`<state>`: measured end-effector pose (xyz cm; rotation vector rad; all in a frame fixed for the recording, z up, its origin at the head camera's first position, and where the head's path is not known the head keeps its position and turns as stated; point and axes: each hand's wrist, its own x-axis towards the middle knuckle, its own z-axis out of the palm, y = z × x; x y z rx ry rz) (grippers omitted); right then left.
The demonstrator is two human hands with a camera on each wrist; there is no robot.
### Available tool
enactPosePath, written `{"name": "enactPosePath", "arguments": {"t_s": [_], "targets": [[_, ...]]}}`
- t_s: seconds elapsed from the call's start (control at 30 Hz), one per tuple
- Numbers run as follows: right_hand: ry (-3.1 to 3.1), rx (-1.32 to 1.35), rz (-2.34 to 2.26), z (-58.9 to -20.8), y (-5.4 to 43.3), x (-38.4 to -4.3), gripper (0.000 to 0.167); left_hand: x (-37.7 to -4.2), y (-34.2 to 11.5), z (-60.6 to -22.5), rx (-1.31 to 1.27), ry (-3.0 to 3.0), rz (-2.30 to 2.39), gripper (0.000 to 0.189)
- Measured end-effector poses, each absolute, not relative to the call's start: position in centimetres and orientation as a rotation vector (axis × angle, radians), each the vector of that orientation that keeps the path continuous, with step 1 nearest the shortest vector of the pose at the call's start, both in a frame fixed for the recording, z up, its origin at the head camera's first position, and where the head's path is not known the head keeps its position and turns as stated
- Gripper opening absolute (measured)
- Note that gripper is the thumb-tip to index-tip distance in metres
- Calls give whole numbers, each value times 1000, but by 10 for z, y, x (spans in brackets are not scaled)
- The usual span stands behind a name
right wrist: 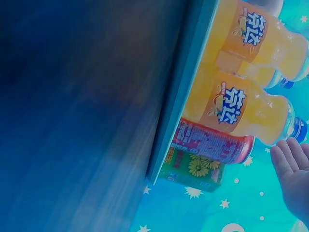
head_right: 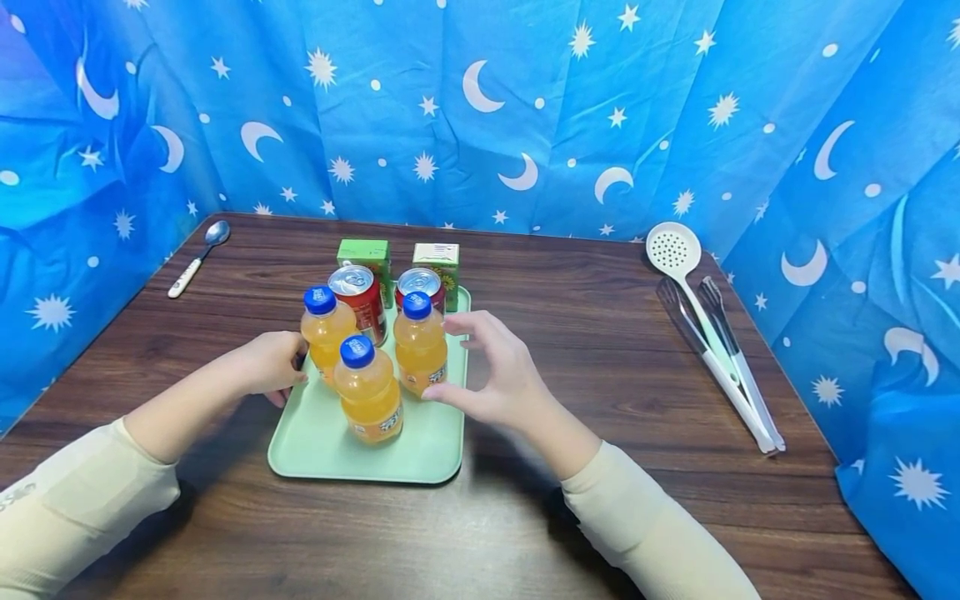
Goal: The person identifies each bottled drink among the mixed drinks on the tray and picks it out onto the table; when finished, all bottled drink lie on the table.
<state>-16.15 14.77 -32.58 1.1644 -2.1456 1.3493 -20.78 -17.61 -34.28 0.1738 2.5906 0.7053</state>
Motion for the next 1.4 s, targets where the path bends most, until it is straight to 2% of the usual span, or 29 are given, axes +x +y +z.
{"name": "enactPosePath", "arguments": {"t_s": [0.93, 1.4], "targets": [[-2089, 1305, 1395, -323, 121, -147, 70, -208, -175, -346, 177, 2626, 713, 15], [-2120, 1194, 1302, -324, 108, -139, 70, -206, -174, -345, 203, 2639, 711, 15]]}}
